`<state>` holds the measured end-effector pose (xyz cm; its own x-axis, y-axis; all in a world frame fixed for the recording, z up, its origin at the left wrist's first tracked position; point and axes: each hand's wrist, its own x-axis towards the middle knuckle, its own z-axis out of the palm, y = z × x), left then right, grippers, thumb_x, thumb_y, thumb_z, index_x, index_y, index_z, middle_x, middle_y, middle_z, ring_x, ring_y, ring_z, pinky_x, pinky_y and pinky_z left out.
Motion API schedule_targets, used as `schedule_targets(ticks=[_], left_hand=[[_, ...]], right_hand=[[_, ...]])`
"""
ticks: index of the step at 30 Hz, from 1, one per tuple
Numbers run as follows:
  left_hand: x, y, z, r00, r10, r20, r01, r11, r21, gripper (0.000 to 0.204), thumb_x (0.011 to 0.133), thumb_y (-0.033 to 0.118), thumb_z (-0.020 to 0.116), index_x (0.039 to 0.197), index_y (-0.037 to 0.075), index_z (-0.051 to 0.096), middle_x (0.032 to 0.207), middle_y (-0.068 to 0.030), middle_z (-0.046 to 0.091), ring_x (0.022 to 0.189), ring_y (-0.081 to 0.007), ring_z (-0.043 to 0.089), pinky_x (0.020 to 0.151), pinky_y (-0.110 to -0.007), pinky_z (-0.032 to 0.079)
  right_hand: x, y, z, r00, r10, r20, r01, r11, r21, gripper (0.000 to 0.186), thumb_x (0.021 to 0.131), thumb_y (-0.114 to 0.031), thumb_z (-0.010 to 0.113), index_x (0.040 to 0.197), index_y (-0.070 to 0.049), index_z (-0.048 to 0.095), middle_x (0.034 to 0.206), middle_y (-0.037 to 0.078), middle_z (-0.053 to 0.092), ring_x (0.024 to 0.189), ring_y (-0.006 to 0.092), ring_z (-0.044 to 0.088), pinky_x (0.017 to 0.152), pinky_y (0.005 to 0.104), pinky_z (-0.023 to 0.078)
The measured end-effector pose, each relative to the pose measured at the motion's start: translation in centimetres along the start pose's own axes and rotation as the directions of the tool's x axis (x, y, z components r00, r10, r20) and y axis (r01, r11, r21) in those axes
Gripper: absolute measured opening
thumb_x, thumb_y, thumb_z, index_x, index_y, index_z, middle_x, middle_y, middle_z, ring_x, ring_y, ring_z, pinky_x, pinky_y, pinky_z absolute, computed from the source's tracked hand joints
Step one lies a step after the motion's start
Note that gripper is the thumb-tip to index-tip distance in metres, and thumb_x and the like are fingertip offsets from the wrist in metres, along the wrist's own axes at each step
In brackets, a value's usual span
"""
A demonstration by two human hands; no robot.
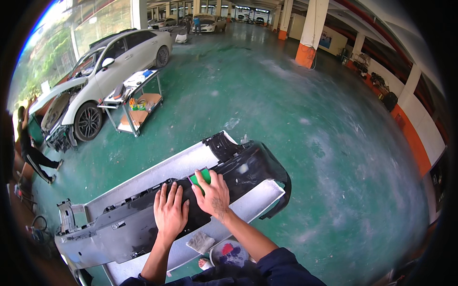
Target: The person sands a black car bumper with a sanding block, repeatedly dipping the block into a bucket of water. The person moves the bumper to different positions on a metal stand and continues sanding various sections of the surface.
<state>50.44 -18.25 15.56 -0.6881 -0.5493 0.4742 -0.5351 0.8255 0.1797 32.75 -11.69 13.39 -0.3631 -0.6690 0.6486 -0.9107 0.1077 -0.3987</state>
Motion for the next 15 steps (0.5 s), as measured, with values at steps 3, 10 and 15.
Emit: schedule_targets(ticks=[3,10,15], left_hand=[[-0.3,-0.1,0.2,1.000,0.000,-0.005,0.001,1.000,0.009,0.050,0.101,0.030,0.066,0.142,0.003,0.067,0.153,-0.0185,0.063,0.146,-0.0452,0.053,0.124,-0.056,0.037],[0.3,0.2,0.2,1.000,0.016,-0.021,-0.016,1.000,0.011,0.049,0.101,0.030,0.067,0.141,0.002,0.068,0.153,-0.0178,0.064,0.146,-0.0444,0.054,0.124,-0.055,0.037],[0.4,0.3,0.3,1.000,-0.013,-0.003,0.013,0.998,0.061,0.047,0.102,0.031,0.066,0.141,0.003,0.068,0.153,-0.0165,0.064,0.147,-0.0427,0.053,0.125,-0.055,0.036]], right_hand=[[-4.5,0.5,-0.4,0.996,-0.018,-0.083,0.020,0.999,0.029,0.054,0.097,-0.030,0.076,0.146,-0.012,0.070,0.125,0.020,0.063,0.100,0.0395,0.059,0.088,0.0486,0.049],[-3.9,11.0,-2.2,0.961,0.174,-0.216,-0.191,0.980,-0.056,0.048,0.098,-0.028,0.073,0.142,-0.009,0.073,0.109,0.020,0.060,0.096,0.0396,0.057,0.085,0.0501,0.047],[-5.6,6.1,0.3,0.913,0.287,-0.290,-0.329,0.938,-0.106,0.050,0.098,-0.028,0.074,0.143,-0.007,0.072,0.109,0.021,0.060,0.094,0.0400,0.058,0.085,0.0497,0.048]])
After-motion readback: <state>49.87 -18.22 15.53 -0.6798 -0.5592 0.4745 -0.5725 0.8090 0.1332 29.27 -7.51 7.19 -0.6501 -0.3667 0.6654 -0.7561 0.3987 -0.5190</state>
